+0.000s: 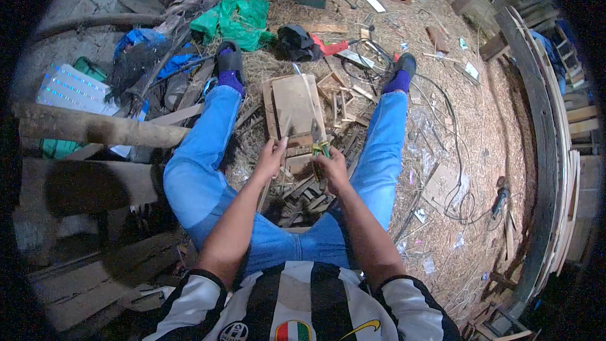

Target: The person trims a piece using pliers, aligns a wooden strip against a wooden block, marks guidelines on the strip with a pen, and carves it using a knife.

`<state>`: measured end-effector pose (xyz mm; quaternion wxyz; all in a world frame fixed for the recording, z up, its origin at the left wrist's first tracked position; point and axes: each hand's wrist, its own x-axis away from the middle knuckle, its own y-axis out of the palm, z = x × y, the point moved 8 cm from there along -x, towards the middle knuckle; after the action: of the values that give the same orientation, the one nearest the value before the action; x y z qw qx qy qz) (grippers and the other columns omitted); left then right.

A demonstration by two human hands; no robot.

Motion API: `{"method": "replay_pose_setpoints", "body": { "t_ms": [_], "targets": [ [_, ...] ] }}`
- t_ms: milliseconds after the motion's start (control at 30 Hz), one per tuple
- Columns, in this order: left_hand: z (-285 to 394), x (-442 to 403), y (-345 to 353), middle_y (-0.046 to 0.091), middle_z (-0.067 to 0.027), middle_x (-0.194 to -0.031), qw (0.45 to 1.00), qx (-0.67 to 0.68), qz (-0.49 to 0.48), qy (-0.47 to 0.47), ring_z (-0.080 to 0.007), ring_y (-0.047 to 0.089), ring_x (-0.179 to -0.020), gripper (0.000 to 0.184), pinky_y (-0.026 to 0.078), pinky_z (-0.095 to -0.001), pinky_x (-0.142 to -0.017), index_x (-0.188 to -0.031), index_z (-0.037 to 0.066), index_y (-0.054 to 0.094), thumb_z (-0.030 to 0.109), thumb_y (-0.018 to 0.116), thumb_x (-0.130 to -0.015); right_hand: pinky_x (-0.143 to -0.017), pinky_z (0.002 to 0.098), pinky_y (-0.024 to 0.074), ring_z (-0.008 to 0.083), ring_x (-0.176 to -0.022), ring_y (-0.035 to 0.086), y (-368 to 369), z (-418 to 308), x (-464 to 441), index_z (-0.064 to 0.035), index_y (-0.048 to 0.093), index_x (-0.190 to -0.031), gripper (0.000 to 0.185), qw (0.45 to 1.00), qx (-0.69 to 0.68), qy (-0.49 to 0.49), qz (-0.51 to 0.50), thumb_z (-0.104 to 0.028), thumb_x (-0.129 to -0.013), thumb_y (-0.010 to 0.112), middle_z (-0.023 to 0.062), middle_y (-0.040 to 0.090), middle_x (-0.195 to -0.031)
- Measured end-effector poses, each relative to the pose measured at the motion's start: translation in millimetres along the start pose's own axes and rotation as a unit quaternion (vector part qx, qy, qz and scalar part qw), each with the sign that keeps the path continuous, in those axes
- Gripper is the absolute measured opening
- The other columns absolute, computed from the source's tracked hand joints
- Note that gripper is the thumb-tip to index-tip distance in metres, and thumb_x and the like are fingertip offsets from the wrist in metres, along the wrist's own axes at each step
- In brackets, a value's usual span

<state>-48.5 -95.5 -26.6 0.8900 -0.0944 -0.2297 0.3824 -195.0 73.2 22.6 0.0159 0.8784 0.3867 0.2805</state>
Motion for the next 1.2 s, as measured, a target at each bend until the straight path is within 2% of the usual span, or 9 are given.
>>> {"method": "replay_pose_setpoints", "body": {
  "t_ms": [33,133,233,367,433,500,567,833,1200],
  "targets": [
    [31,21,-3,0.059,-0.0076,-0.067,0.986,0.114,-0.066,-0.1,-0.0188,0.057,-0.048,0.056,0.05,-0.0356,-0.052,-0.108,0.003,0.061,0.057,0.05,-0.104,-0.071,0.0279,0.0523,0.0119,-0.078,0.065,2,-4,2,-0.0009,0.065,-0.114,0.026,1.0,-0.02,0.01,-0.013,-0.014,-0.092,0.072,0.0032,0.07,-0.094],
    [37,21,5,0.054,-0.0019,-0.064,0.972,0.201,-0.096,-0.068,-0.0118,0.051,-0.043,0.051,0.042,-0.0276,-0.042,-0.11,0.005,0.062,0.054,0.046,-0.107,-0.069,0.0261,0.0506,0.0087,-0.077,0.062,15,-27,13,-0.0012,0.066,-0.117,0.029,0.999,-0.029,-0.006,-0.023,-0.015,-0.093,0.074,0.0006,0.069,-0.091],
    [40,25,12,0.055,-0.0019,-0.065,0.966,0.224,-0.112,-0.064,-0.0116,0.052,-0.044,0.052,0.042,-0.0274,-0.04,-0.113,0.005,0.061,0.055,0.045,-0.107,-0.058,0.0231,0.0423,0.0036,-0.068,0.057,26,-45,18,-0.0041,0.072,-0.105,0.019,0.996,0.046,-0.055,-0.052,-0.018,-0.093,0.077,-0.004,0.067,-0.083],
    [63,34,16,0.054,-0.0022,-0.063,0.958,0.258,-0.123,-0.024,-0.0108,0.049,-0.042,0.051,0.04,-0.0259,-0.038,-0.11,0.006,0.061,0.052,0.041,-0.109,-0.057,0.025,0.0409,0.0048,-0.065,0.051,45,-67,26,-0.0009,0.071,-0.089,0.021,0.982,0.146,-0.09,-0.074,-0.02,-0.094,0.077,-0.005,0.06,-0.073],
    [73,36,12,0.053,-0.0031,-0.062,0.959,0.262,-0.11,-0.016,-0.0121,0.047,-0.04,0.051,0.039,-0.026,-0.036,-0.106,0.006,0.061,0.05,0.038,-0.11,-0.057,0.0251,0.041,0.0047,-0.064,0.051,51,-63,24,-0.0008,0.071,-0.088,0.022,0.985,0.125,-0.089,-0.076,-0.021,-0.095,0.077,-0.0045,0.061,-0.071],
    [71,40,14,0.054,0.0003,-0.062,0.955,0.259,-0.138,-0.032,-0.0085,0.049,-0.043,0.047,0.039,-0.0246,-0.037,-0.115,0.006,0.061,0.048,0.039,-0.111,-0.056,0.0252,0.0411,0.0046,-0.062,0.051,55,-65,25,-0.0007,0.071,-0.088,0.023,0.987,0.107,-0.085,-0.081,-0.022,-0.095,0.076,-0.004,0.061,-0.07],
    [68,40,14,0.055,-0.0002,-0.062,0.955,0.259,-0.14,-0.035,-0.0088,0.048,-0.041,0.048,0.039,-0.0248,-0.037,-0.116,0.006,0.061,0.049,0.04,-0.11,-0.056,0.0239,0.042,0.0042,-0.063,0.053,55,-70,28,0.0001,0.075,-0.098,0.025,0.986,0.131,-0.049,-0.091,-0.025,-0.096,0.076,-0.0033,0.063,-0.073],
    [73,46,13,0.053,-0.0026,-0.058,0.958,0.239,-0.151,-0.039,-0.0112,0.045,-0.037,0.047,0.038,-0.0266,-0.035,-0.119,0.007,0.062,0.048,0.041,-0.11,-0.058,0.0245,0.0454,0.0044,-0.065,0.054,39,-67,23,0.0017,0.074,-0.097,0.026,0.983,0.141,-0.04,-0.106,-0.024,-0.099,0.072,-0.0028,0.064,-0.075],
    [64,42,8,0.051,-0.0025,-0.056,0.973,0.138,-0.183,-0.04,-0.0106,0.045,-0.039,0.056,0.036,-0.0277,-0.037,-0.095,0.004,0.06,0.055,0.042,-0.108,-0.064,0.0272,0.0474,0.006,-0.07,0.055,24,-71,15,0.0026,0.075,-0.098,0.032,0.966,0.218,-0.032,-0.137,-0.029,-0.098,0.073,-0.0029,0.066,-0.078]
  ]
}}
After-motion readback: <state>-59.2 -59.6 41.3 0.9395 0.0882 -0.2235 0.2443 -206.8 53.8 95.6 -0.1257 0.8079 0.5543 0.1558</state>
